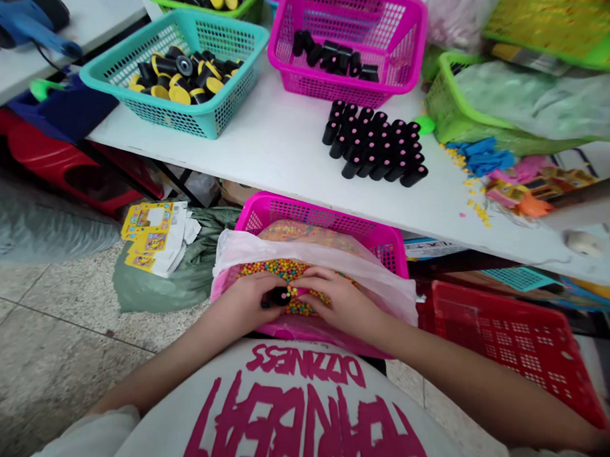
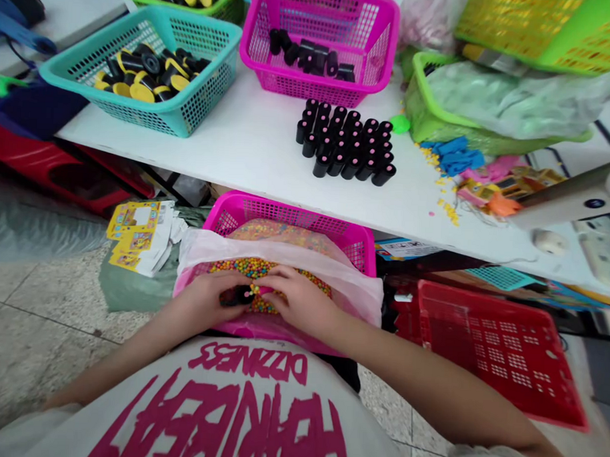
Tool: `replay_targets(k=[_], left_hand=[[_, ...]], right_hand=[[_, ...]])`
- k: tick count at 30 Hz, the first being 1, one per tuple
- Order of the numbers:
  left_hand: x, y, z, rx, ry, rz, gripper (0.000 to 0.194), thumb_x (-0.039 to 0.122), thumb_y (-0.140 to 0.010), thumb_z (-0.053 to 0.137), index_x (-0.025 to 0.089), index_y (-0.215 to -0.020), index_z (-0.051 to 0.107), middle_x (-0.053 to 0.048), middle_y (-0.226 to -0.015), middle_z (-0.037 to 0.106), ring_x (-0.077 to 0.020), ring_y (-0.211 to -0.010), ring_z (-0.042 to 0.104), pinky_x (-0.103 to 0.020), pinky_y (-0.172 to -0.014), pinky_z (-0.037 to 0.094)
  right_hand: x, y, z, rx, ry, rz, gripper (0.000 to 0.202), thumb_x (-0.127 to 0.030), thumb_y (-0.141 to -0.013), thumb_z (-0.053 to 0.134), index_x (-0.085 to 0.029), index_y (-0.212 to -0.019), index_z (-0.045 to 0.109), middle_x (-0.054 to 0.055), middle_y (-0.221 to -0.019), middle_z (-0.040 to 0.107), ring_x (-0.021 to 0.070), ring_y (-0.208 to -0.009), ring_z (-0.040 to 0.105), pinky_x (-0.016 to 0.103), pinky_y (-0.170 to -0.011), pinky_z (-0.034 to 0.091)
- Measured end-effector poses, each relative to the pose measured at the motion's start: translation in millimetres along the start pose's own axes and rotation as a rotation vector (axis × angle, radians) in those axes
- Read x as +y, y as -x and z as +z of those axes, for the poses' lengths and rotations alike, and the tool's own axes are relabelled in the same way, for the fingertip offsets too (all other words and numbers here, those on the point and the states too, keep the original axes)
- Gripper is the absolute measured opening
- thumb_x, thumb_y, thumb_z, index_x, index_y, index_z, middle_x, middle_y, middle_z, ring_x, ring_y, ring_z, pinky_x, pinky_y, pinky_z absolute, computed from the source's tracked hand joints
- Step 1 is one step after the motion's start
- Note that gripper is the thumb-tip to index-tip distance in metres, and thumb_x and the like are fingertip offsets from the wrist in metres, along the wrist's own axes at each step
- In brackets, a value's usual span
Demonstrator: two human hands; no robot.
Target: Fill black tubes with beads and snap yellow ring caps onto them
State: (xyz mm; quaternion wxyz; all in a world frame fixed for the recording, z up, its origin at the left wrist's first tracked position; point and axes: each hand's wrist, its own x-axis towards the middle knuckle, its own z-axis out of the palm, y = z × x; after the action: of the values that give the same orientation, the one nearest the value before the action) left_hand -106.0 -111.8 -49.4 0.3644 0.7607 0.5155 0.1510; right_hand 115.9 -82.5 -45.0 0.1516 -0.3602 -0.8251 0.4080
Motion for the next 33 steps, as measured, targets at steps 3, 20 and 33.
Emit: replay_targets(k=[3,20,33], left_hand=[[3,-1,-0.7,-0.014,-0.007,-0.005,0.026,0.014,-0.074,0.072,0.017,-0.1,0.072,-0.006,-0.097,0.076,-0.0218,-0.087,0.07,-0.031,-0.079,0.054],[8,4,-25.7,0.114,0.113,0.124,0.033,0.022,-0.078,0.071,0.024,-0.111,0.069,-0.003,-0.108,0.075,-0.0202,-0.101,0.07,-0.032,-0.093,0.055],[-68,-161,-143.1,0.703,-0.095,-0.066,0.037,0.021,-0.071,0.071,0.015,-0.108,0.068,-0.006,-0.087,0.069,-0.0174,-0.07,0.066,-0.032,-0.076,0.057]], right_hand=[[-6,0,-1,0.001,0.061,-0.088,0.031,-0.016,-0.097,0.046,-0.02,-0.121,0.066,0.009,-0.117,0.062,0.018,-0.109,0.059,0.034,-0.096,0.05],[-8,22,-20,0.022,0.264,-0.069,0.032,-0.023,-0.099,0.045,-0.021,-0.125,0.064,0.011,-0.121,0.065,0.0221,-0.114,0.061,0.039,-0.099,0.051],[33,7,30,-0.32,0.622,0.264,0.057,0.012,-0.077,0.034,-0.014,-0.114,0.068,0.014,-0.12,0.068,0.0215,-0.102,0.07,0.029,-0.089,0.054]])
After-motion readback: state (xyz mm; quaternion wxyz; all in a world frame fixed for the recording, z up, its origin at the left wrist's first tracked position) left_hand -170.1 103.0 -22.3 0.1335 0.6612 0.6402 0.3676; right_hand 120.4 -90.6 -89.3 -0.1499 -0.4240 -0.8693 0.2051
